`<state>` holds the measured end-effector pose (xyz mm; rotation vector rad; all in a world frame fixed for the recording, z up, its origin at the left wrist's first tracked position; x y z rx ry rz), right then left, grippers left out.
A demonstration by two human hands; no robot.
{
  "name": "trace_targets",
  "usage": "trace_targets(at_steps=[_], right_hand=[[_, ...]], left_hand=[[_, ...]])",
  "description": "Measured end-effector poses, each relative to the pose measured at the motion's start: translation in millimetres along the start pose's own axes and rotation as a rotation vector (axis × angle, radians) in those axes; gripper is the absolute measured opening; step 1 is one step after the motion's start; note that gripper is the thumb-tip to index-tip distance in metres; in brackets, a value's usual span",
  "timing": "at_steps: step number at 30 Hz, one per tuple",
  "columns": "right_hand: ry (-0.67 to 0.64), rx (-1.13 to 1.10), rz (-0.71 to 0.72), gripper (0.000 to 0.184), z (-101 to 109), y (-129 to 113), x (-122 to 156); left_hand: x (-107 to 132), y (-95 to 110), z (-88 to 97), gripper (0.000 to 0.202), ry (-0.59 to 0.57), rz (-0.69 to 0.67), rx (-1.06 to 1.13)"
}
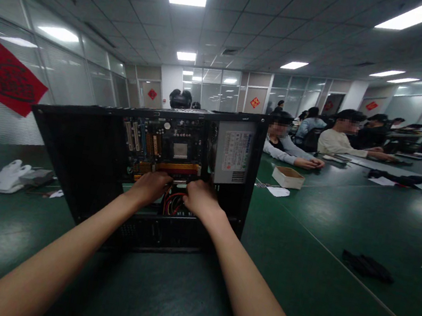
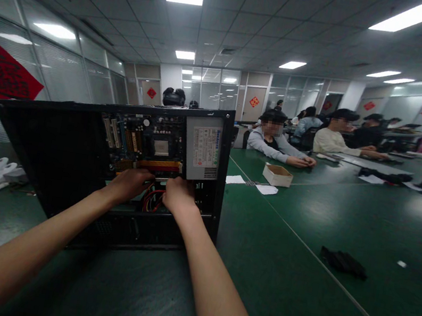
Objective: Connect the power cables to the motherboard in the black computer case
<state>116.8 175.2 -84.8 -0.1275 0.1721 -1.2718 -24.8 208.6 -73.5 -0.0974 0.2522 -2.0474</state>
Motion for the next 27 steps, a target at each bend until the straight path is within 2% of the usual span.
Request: trace_targets(at_steps=[14,20,25,27], right_hand=[[0.001,-0.01,0.058,0.026,2.2,-2.1,-0.9],[0.021,-0.076,0.101,0.026,2.9,-2.0,-0.4],[0.123,-0.23,0.117,0.022,5.4,6.0,-5.3],[0.192,-0.322,0.121,0.021,8.2,10.6,-7.8]], left_hand=[[-10.5,-1.7,6.8,0.021,-0.016,-0.042,0.142],[-8.3,-4.3,0.3,0.024,-0.02,0.052,0.153],[4.4,-11.9,3.8,0.023,0.076,0.082,0.401],[11.6,-12.8,4.2,0.03,0.109,0.088,0.507]])
Point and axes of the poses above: each hand's wrist, its own x-axis away from the middle knuckle, its own z-axis out of the back of the hand, y = z × x, the point moved 6 cm from there along -x, towards the middle knuckle, and after that the axes turned 15 degrees about -y, right-handed, at the moved point
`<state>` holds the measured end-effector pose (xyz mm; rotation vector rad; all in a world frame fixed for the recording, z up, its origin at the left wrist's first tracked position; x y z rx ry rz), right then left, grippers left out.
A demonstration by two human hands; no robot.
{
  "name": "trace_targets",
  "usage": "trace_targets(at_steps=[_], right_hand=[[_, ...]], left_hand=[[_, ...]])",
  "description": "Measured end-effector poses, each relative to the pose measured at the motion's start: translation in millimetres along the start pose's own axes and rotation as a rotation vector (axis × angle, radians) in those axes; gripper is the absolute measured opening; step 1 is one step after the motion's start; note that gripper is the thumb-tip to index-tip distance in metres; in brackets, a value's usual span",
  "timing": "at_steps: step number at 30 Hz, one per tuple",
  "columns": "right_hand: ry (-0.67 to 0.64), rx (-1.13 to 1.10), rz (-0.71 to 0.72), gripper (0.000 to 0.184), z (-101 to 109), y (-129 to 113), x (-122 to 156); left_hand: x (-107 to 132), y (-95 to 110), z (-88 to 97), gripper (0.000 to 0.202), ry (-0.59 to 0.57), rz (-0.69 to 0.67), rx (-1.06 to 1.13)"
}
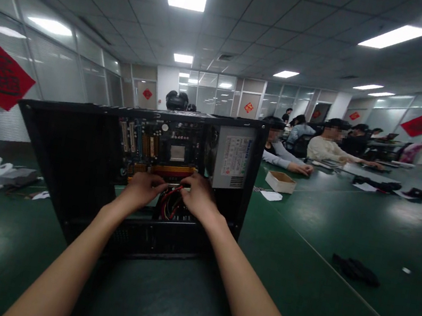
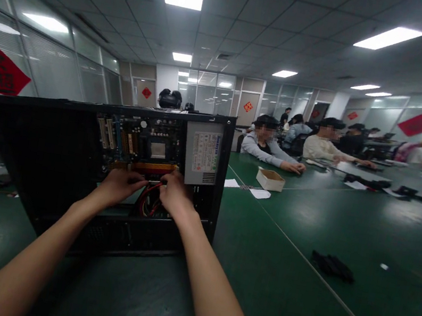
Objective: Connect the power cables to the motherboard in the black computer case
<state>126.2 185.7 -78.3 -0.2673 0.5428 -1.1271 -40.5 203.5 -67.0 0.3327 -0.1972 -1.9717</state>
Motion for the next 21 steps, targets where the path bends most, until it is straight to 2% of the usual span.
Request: trace_targets(at_steps=[1,3,5,7,14,17,21], right_hand=[[0.032,-0.039,0.012,0.021,1.6,1.2,-1.2],[0.072,-0.092,0.045,0.021,3.4,1.8,-3.3],[0.073,-0.111,0.069,0.023,2.5,1.5,-4.8],[0.05,-0.103,0.069,0.026,-0.3,1.4,-5.2],[-0.082,0.114,0.02,0.035,-8.9,-2.2,-0.3],[-0.136,0.121,-0.013,0.04,-10.6,-3.5,-3.4],[-0.133,0.128,-0.086,0.039,-12.2,-2.0,-13.0]], left_hand=[[2.8,0.7,-1.9,0.038,-0.016,-0.013,0.041],[6.1,4.2,-11.2,0.051,-0.118,-0.061,0.104],[8.0,9.1,-22.3,0.052,-0.239,-0.13,0.157],[9.0,12.0,-29.1,0.048,-0.305,-0.172,0.198],[11.6,13.4,-30.4,0.037,-0.301,-0.099,0.096],[12.4,16.8,-30.0,0.036,-0.294,-0.112,0.032],[12.9,17.9,-29.2,0.036,-0.277,-0.104,-0.008]])
Point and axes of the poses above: each hand's wrist, its own x-axis away from the middle knuckle, its own z-axis out of the back of the hand, y = z × x, the point moved 6 cm from there along -x, towards the middle knuckle, and after that the axes turned 15 degrees about -y, right-handed, at the moved point
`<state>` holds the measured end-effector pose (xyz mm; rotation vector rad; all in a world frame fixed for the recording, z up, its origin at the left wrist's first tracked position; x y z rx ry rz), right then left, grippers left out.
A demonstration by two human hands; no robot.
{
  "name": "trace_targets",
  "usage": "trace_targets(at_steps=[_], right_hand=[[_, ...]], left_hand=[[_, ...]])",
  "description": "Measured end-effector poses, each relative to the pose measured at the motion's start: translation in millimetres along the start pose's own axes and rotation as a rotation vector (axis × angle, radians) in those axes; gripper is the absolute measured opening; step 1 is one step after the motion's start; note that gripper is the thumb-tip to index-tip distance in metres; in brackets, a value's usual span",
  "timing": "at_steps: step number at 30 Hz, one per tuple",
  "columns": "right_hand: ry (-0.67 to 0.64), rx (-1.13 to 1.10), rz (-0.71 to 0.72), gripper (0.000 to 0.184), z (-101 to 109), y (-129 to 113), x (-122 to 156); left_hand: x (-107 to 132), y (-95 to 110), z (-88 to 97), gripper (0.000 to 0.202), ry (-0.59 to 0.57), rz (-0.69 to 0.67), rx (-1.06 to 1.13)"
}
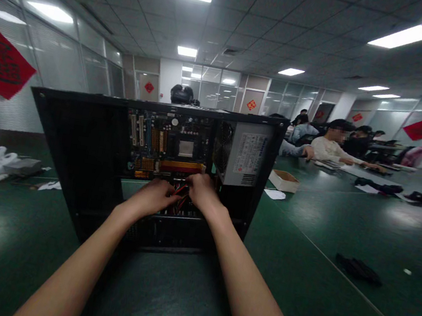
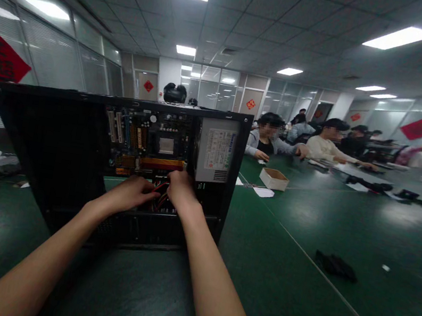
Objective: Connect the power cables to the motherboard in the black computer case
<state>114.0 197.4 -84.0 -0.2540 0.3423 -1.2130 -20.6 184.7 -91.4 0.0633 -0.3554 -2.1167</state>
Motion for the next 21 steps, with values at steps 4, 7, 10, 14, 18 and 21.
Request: trace_targets(at_steps=[4,7,10,14,18,21], right_hand=[[0.013,0.012,-0.028,0.039,-2.8,2.4,-7.0],[0.025,0.037,-0.033,0.037,-3.8,3.0,-7.3],[0.031,0.073,-0.051,0.036,-3.1,1.6,-5.1],[0.022,0.087,-0.077,0.033,-1.1,-0.5,-1.7],[0.025,0.085,-0.113,0.029,1.3,0.3,0.5],[-0.01,0.102,-0.147,0.026,0.0,1.8,-0.7]], left_hand=[[1.2,0.5,-0.1,0.033,0.002,0.043,-0.032],[1.5,0.8,-0.5,0.031,-0.003,0.093,-0.065],[1.4,2.0,-0.1,0.028,0.0,0.115,-0.089],[1.8,2.8,-0.3,0.029,-0.011,0.123,-0.098],[2.0,1.7,-1.0,0.03,-0.008,0.12,-0.107],[1.8,1.3,-0.7,0.03,0.005,0.122,-0.112]])
Point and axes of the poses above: each hand's wrist, its own x-axis away from the middle knuckle, its own z-axis out of the back of the hand, y = z × x, the point moved 6 cm from there along -x, towards the middle knuckle, and after that the axes turned 15 degrees about -y, right-handed, at the moved point
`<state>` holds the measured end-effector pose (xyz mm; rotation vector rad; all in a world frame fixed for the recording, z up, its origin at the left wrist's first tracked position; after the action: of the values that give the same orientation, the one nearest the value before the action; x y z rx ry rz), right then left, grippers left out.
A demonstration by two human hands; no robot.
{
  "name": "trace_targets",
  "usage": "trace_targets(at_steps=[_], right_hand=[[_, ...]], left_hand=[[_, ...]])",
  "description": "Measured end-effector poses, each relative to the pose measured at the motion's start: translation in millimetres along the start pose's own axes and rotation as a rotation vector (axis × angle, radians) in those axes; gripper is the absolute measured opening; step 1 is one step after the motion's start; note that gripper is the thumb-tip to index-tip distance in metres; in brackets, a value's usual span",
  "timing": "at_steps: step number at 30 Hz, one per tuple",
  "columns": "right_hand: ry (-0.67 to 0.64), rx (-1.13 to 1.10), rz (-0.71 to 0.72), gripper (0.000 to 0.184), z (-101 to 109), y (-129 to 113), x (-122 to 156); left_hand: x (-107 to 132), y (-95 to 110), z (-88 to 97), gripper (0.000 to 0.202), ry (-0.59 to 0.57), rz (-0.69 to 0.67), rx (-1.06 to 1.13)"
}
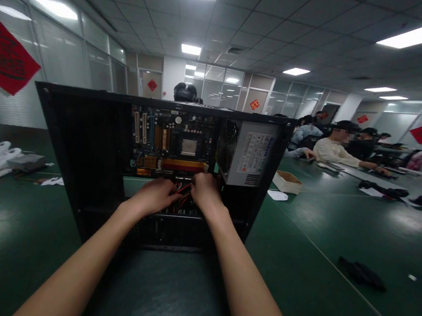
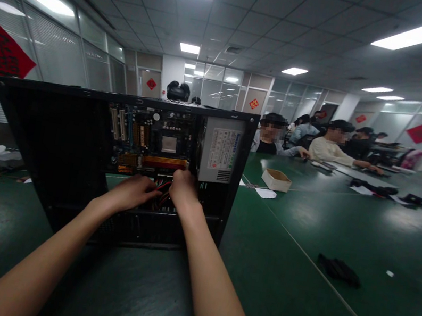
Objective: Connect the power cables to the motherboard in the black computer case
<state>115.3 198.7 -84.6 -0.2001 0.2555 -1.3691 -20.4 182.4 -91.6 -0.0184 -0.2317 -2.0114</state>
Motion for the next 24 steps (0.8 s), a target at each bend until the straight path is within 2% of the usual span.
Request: trace_targets(at_steps=[6,12,18,24], right_hand=[[-0.011,0.025,-0.015,0.024,-1.3,0.0,-1.8],[0.01,0.02,0.0,0.027,-3.5,-2.5,4.2],[-0.018,0.041,-0.056,0.026,-4.4,2.4,-3.9],[-0.007,0.054,-0.053,0.028,-5.3,7.0,-5.1]], left_hand=[[-0.1,0.0,0.4,0.029,-0.007,0.029,-0.007],[0.3,2.2,0.8,0.028,0.014,-0.01,-0.025],[-1.9,2.2,-0.1,0.03,0.034,-0.018,-0.046],[-2.8,1.1,-0.3,0.033,0.056,-0.039,-0.028]])
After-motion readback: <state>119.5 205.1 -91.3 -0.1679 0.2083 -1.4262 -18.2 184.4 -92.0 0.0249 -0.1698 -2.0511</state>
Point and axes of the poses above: each hand's wrist, its own x-axis away from the middle knuckle, its own z-axis out of the back of the hand, y = z × x, the point moved 6 cm from there along -x, towards the middle knuckle, and after that the axes turned 15 degrees about -y, right-handed, at the moved point
